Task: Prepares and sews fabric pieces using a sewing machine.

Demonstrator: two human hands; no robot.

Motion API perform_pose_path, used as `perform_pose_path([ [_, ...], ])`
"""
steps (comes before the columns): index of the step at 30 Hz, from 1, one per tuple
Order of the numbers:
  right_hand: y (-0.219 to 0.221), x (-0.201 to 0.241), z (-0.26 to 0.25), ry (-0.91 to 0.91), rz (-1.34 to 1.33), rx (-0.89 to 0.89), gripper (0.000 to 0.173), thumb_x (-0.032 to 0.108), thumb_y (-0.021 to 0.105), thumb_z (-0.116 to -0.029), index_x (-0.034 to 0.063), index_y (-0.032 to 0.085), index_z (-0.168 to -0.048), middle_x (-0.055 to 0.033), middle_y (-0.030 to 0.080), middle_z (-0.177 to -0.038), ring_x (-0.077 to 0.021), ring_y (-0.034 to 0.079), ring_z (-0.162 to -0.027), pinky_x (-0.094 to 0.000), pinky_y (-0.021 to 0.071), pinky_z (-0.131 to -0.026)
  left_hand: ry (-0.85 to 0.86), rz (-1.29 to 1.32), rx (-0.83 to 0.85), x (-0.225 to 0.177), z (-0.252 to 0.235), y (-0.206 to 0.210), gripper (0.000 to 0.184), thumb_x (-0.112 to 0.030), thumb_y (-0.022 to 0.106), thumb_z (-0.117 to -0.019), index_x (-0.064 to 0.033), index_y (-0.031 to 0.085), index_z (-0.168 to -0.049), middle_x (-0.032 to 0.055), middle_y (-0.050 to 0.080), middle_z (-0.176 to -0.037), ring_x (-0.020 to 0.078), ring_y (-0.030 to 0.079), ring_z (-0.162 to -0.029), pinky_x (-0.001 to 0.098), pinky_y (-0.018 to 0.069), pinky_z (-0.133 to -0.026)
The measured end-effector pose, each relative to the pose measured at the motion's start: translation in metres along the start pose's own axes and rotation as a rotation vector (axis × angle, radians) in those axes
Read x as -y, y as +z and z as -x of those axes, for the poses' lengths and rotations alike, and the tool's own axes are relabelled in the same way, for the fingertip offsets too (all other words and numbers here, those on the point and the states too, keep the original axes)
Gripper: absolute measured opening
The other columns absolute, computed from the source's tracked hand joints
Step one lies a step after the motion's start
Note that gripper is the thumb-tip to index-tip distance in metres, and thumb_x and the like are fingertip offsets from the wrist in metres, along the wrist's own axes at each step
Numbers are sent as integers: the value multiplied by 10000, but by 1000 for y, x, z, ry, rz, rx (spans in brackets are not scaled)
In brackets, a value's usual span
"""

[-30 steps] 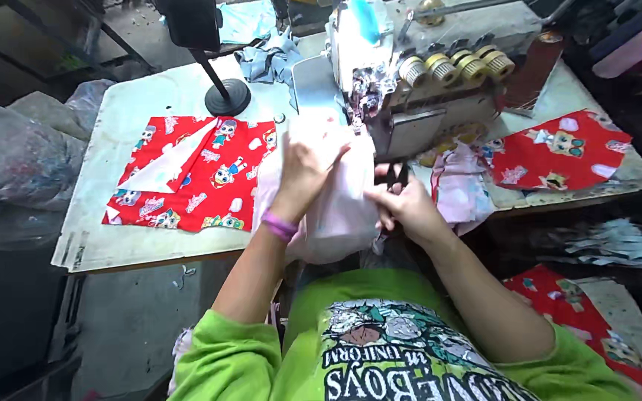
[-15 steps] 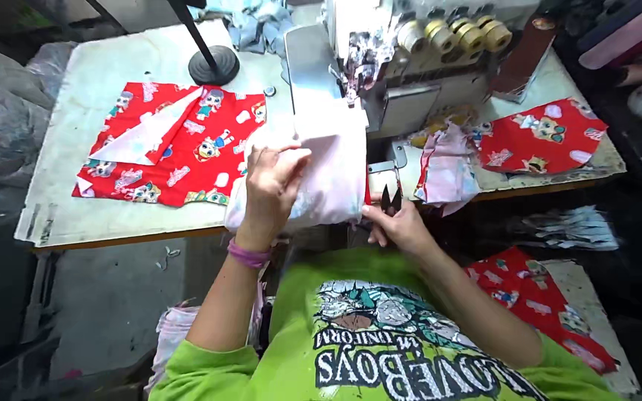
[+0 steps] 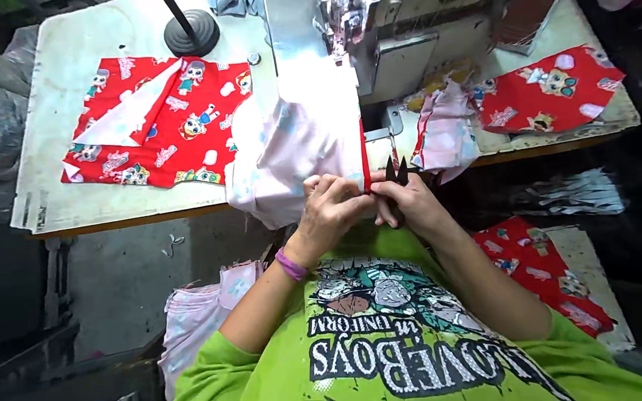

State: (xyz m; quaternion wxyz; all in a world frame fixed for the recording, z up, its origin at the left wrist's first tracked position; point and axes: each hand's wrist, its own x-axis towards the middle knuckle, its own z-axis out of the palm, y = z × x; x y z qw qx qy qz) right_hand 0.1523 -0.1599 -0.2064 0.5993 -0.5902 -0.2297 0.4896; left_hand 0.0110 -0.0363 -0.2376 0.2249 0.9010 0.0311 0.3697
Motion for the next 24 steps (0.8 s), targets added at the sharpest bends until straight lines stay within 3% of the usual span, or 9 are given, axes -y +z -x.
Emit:
perform_pose_path([
  [3, 0, -4, -4, 2, -3, -37, 307, 199, 423, -1100, 80, 626, -902, 38, 540, -492, -45, 526, -379, -207, 538, -452, 29, -11, 20, 7, 3, 5, 77, -156, 745, -913, -119, 807, -941, 91, 728, -965, 237, 651, -982, 426, 433, -955],
  [5, 0, -6, -6, 11, -50, -37, 324, 195, 440, -1095, 86, 607, -840, 24, 538, -480, -56, 526, -367, -216, 536, -437, 59, -59, -55, 7, 10, 4, 66, -169, 739, -933, -110, 769, -931, 86, 703, -977, 226, 633, -1006, 402, 430, -995],
  [10, 3, -8, -5, -11, -7, -13, 166, 18, 505, -1034, -1, 666, -1070, 40, 568, -531, -26, 524, -391, -184, 522, -445, 70, -166, -108, 6, 8, 3, 68, -156, 729, -934, -142, 795, -934, 88, 684, -935, 239, 600, -989, 408, 383, -952],
  [15, 0, -1, 4, -19, 22, -10, 249, 62, 421, -1019, 42, 663, -964, 60, 539, -492, -24, 511, -380, -189, 517, -445, 106, -108, -9, 2, 4, 5, 80, -167, 729, -929, -167, 808, -915, 65, 688, -901, 207, 614, -946, 403, 388, -942],
  [18, 3, -14, -3, -15, 141, -106, 93, 85, 601, -1001, 15, 662, -994, 65, 573, -594, 7, 480, -418, -160, 452, -428, 126, 72, 69, 17, -6, 2, 213, -281, 700, -968, -107, 797, -893, 77, 720, -897, 205, 660, -941, 369, 478, -939],
  [21, 7, -36, -2, 25, 171, -145, 162, 100, 656, -977, -30, 670, -1073, 49, 653, -711, 11, 535, -468, -165, 487, -452, 80, 235, -11, 30, -45, -22, 210, -173, 679, -978, -3, 755, -882, 139, 733, -974, 228, 679, -1060, 348, 517, -1004],
  [24, 13, -35, 8, 24, 139, -187, 160, 74, 669, -952, -31, 687, -1072, 55, 676, -726, 29, 533, -467, -149, 475, -446, 12, 57, -13, 50, -100, -43, 172, -68, 646, -976, 49, 767, -1011, 186, 749, -1083, 249, 718, -1039, 337, 549, -952],
])
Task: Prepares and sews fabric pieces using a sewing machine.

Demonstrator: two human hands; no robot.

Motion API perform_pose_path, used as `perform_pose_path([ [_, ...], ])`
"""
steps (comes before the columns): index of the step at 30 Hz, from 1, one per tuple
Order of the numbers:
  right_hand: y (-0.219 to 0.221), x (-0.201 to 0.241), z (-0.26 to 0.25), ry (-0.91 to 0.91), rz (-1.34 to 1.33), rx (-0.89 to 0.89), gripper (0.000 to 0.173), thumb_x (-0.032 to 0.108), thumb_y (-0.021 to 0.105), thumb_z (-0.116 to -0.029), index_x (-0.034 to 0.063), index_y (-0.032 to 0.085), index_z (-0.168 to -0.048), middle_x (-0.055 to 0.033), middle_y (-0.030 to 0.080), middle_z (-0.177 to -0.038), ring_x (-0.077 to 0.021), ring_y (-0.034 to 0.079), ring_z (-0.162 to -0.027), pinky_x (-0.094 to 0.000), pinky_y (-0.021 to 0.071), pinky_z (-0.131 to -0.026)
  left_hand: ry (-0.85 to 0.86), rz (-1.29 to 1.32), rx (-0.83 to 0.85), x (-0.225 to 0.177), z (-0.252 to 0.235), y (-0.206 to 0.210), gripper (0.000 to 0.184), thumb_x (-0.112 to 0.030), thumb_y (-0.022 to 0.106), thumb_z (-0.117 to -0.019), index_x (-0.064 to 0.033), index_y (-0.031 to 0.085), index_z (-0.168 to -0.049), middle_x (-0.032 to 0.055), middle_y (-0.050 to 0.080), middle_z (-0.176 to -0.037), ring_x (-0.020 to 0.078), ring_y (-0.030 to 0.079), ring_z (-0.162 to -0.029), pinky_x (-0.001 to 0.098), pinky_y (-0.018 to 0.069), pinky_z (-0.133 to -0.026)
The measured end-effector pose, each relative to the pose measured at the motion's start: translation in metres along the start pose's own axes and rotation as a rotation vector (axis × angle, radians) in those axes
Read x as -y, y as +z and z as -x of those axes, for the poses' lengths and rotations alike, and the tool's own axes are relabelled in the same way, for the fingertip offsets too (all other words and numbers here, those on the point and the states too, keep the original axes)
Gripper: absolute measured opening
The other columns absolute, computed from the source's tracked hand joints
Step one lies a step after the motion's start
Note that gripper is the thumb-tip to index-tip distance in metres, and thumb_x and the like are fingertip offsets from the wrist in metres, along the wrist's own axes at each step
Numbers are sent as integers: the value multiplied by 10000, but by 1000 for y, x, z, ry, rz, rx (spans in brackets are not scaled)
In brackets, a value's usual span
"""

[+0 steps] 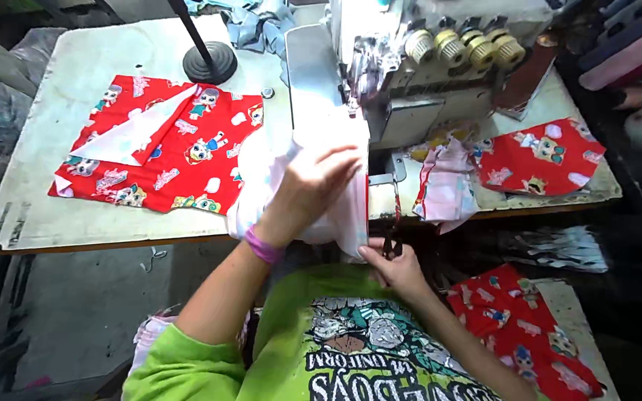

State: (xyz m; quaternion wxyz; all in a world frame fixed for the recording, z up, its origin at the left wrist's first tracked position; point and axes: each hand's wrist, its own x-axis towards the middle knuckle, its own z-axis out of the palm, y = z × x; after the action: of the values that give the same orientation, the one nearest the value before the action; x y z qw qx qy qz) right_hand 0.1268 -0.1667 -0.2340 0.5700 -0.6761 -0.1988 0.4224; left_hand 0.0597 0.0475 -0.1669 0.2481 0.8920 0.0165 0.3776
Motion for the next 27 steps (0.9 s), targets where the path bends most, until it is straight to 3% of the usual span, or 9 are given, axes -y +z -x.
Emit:
perform_pose_path([
  [3, 0, 21, -2, -25, -28, -16, 112, 49, 701, -917, 16, 726, -1021, 78, 701, -723, 40, 541, -467, -139, 470, -435, -63, -111, 56, 34, -34, -5, 197, -80, 615, -988, 40, 769, -1010, 190, 754, -959, 273, 734, -900, 375, 556, -841],
  [7, -3, 46, -24, -130, -56, -2, 118, 28, 721, -893, 15, 732, -1010, 72, 720, -728, 38, 563, -477, -138, 470, -423, -148, -156, 128, 64, -58, -7, 264, -129, 545, -1013, 19, 759, -1058, 190, 734, -1113, 309, 685, -1105, 416, 507, -994],
  [10, -4, 64, -38, -186, -39, 14, 118, 25, 709, -891, 12, 715, -1009, 81, 714, -733, 43, 570, -490, -129, 475, -431, -276, -371, 272, 72, -74, -8, 335, -269, 500, -1028, -79, 768, -1090, 198, 649, -1170, 423, 574, -1153, 587, 430, -909],
  [13, -6, 84, -53, -226, -9, 31, 100, 29, 700, -888, 32, 705, -988, 100, 682, -703, 44, 550, -478, -133, 480, -438, -461, -475, 347, 78, -94, -14, 382, -348, 463, -1045, -251, 700, -1328, 222, 594, -1265, 458, 498, -1222, 665, 333, -943],
  [16, -4, 95, -74, -197, -1, 14, 95, 9, 698, -888, 37, 693, -979, 74, 649, -635, 11, 535, -442, -159, 479, -426, -598, -477, 338, 100, -111, -16, 438, -465, 452, -1047, -326, 622, -1427, 216, 517, -1456, 452, 432, -1354, 684, 291, -1016],
  [19, -3, 94, -87, -155, -41, 14, 99, -9, 693, -911, 43, 675, -994, 38, 639, -612, -19, 513, -414, -178, 472, -413, -661, -394, 175, 103, -100, -31, 498, -456, 577, -1003, -180, 632, -1414, 233, 458, -1531, 449, 385, -1425, 680, 291, -1076],
  [22, -4, 90, -77, -202, -5, 36, 114, -18, 698, -888, 42, 678, -984, 59, 646, -636, 6, 510, -423, -155, 464, -417, -506, -345, -74, 57, -33, -54, 427, -288, 682, -965, 13, 658, -1268, 258, 610, -1317, 425, 542, -1269, 588, 417, -1035],
  [25, -5, 78, -74, -183, 26, 71, 94, -5, 680, -911, 40, 681, -994, 65, 632, -640, 7, 511, -447, -154, 464, -446, -509, -227, 121, 17, 70, -51, 440, -241, 803, -874, 39, 691, -1195, 236, 666, -1130, 389, 646, -1059, 554, 530, -917],
  [27, -3, 76, -73, -166, 20, 107, 70, 17, 641, -944, 59, 659, -997, 69, 584, -586, -7, 508, -436, -169, 478, -458, -543, -205, 183, 23, 106, -62, 177, -78, 723, -893, 35, 745, -1028, 204, 700, -1014, 337, 696, -943, 516, 573, -840],
])
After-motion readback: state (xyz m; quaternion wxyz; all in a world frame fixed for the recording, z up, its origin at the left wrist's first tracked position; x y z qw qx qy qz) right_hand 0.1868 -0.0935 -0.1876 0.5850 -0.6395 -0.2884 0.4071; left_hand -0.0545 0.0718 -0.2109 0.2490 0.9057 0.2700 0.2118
